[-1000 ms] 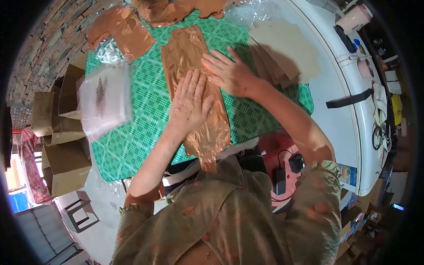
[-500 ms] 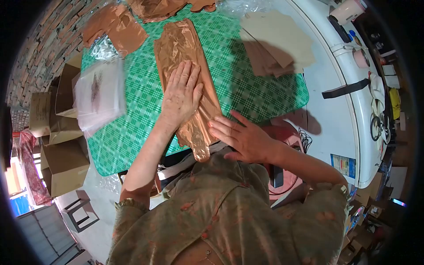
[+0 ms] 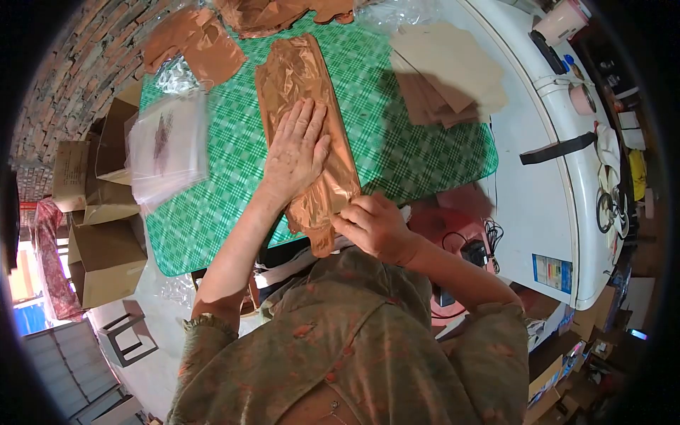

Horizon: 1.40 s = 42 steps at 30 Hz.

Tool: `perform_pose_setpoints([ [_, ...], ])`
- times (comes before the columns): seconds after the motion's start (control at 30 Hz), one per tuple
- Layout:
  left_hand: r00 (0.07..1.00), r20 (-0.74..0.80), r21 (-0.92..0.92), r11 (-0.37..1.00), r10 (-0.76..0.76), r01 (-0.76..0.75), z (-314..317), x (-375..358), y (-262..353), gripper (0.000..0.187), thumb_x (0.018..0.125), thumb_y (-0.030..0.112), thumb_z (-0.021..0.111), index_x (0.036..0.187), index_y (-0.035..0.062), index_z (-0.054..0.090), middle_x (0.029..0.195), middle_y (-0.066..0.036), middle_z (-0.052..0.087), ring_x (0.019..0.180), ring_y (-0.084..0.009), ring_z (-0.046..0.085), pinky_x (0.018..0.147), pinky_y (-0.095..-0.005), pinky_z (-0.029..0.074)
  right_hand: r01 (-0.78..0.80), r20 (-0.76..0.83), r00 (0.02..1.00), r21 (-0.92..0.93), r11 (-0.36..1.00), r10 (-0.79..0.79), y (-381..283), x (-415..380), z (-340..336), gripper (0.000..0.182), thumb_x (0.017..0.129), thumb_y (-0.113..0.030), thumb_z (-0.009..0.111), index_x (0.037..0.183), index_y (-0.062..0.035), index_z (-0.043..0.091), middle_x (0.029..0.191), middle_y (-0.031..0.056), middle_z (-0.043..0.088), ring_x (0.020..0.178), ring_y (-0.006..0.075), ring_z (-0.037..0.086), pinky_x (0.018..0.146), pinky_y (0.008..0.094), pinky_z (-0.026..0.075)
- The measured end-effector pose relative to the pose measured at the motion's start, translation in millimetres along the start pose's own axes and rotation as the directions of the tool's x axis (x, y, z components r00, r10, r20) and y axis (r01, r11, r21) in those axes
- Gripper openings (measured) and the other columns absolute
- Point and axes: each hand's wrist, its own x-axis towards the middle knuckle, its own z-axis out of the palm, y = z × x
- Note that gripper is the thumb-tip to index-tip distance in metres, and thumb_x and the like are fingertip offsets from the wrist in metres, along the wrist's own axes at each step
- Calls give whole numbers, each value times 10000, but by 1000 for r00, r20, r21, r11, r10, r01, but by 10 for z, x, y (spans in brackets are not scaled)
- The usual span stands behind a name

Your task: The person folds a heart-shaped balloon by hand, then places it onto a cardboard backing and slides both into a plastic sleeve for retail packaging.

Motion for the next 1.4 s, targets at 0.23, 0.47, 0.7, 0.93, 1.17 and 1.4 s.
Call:
perform_pose_setpoints([
  [0.23, 999, 44, -48, 999, -16, 18, 18, 9, -46, 594, 1105, 363, 456, 1591, 21, 424, 1627, -247, 422, 1539, -400, 355, 1282, -505, 257, -64, -64, 996, 9, 998, 64, -13, 148, -100, 303, 768, -137, 813, 1067, -104, 779, 773, -14, 558, 626, 148, 601, 560, 306, 471],
  [0.47, 941, 326, -222, 961, -85, 164, -106, 108, -155, 655, 1130, 450, 365, 1654, 60, 323, 1728, -204, 253, 1624, -353, 159, 1327, -467, 118, -248, -12, 969, 0, 969, 248, -96, 270, -143, 216, 847, -152, 815, 1048, -107, 749, 674, -24, 630, 548, 159, 632, 541, 309, 459],
  [0.7, 918, 379, -302, 923, -115, 240, -234, 150, -115, 654, 1138, 464, 344, 1660, 71, 315, 1741, -191, 225, 1632, -342, 131, 1330, -456, 94, -251, -93, 963, 8, 968, 251, -120, 379, -201, 226, 839, -116, 810, 1052, -82, 744, 941, 48, 758, 823, 206, 750, 671, 325, 566],
  [0.93, 922, 376, -288, 933, -97, 216, -200, 142, -161, 645, 1132, 446, 371, 1652, 66, 338, 1740, -207, 217, 1633, -349, 124, 1328, -460, 102, -259, -124, 949, 215, 942, 289, -128, 387, -172, 292, 843, 16, 765, 1128, -7, 705, 1153, 161, 747, 1056, 355, 731, 866, 413, 606],
  [1.17, 930, 357, -304, 930, -92, 209, -225, 134, -146, 631, 1130, 436, 387, 1630, 51, 381, 1732, -218, 234, 1629, -359, 140, 1327, -469, 95, -265, -53, 950, 389, 882, 309, -106, 431, -210, 344, 892, 72, 666, 1226, -10, 643, 1249, 163, 721, 1270, 407, 613, 1069, 468, 513],
  [1.4, 936, 343, -311, 929, -86, 199, -173, 107, -172, 637, 1125, 430, 385, 1614, 21, 398, 1730, -232, 229, 1631, -357, 129, 1328, -479, 79, -352, -65, 871, 608, 712, 487, -51, 474, -43, 261, 975, 72, 555, 1211, -3, 638, 1370, 183, 643, 1273, 376, 599, 1051, 410, 493],
])
